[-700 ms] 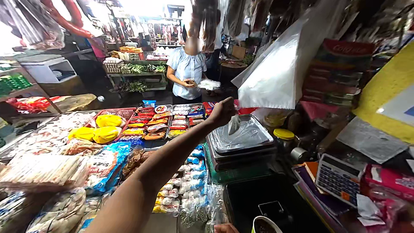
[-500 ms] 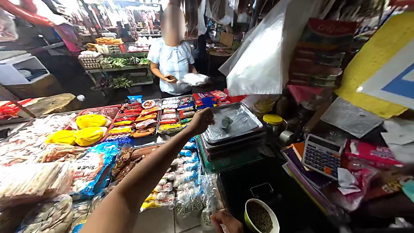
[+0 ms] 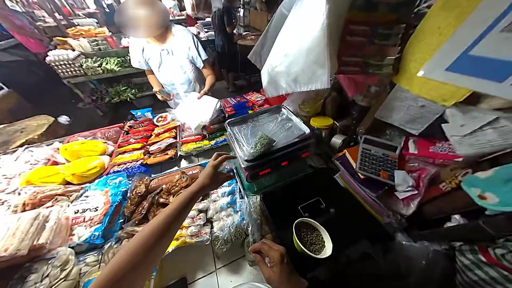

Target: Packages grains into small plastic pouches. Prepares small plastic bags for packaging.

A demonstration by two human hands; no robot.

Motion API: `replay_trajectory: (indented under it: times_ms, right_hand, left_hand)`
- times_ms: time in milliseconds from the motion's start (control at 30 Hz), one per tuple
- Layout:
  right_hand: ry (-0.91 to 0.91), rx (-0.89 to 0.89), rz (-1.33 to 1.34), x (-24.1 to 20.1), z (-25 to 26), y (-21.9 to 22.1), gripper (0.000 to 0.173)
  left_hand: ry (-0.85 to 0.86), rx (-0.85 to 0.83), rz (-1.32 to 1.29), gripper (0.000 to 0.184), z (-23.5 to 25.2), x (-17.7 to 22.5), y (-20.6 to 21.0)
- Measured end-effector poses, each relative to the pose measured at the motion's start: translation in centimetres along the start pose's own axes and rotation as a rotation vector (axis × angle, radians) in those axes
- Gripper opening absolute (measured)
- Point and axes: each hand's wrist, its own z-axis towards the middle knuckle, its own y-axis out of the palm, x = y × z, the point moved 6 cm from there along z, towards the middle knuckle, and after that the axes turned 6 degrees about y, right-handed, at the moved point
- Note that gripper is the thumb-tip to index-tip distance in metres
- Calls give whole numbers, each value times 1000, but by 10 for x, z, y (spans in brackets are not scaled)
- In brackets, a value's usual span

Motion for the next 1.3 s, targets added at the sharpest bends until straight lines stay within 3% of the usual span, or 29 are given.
replay_trajectory:
  times_ms: [67, 133, 300, 467, 600, 633, 767, 867, 967, 1033, 1167, 1300]
  right_hand:
    - [5, 2, 1, 0, -1, 0, 14]
    - [17, -6, 0, 0, -2, 0, 14]
    - [16, -14, -3, 0, -3, 0, 14]
    - [20, -15, -6, -1, -4, 0, 14]
    - [50, -33, -11, -3, -3, 0, 14]
    - [49, -32, -12, -4, -3, 1, 14]
    - [53, -37, -5, -15, -2, -2, 15]
    - [11, 6, -16, -23, -1, -8, 13]
    - [-2, 53, 22, -28, -2, -13, 13]
    - [10, 49, 45, -30, -1, -12, 15]
    - [22, -64, 137, -48, 12, 0, 18]
    - [-2, -415, 261, -75, 17, 38, 30]
  left_hand:
    - [-17, 81, -52, 93, -9, -2, 4]
    - [-46, 154, -99, 109, -16, -10, 9]
    - [-97, 224, -55, 114, -27, -27, 17]
    - [-57, 294, -4, 92, -30, -20, 21]
    - [44, 331, 84, 23, -10, 6, 14]
    - [93, 351, 117, 16, 1, 19, 8]
    - [315, 483, 202, 10, 33, 100, -42]
    - [617, 574, 230, 7, 22, 175, -79]
    - [724, 403, 305, 8, -26, 234, -101]
    - [688, 221, 360, 11, -68, 246, -101]
    - [493, -134, 310, 13, -155, 218, -71]
    - [305, -264, 216, 9, -224, 186, -32]
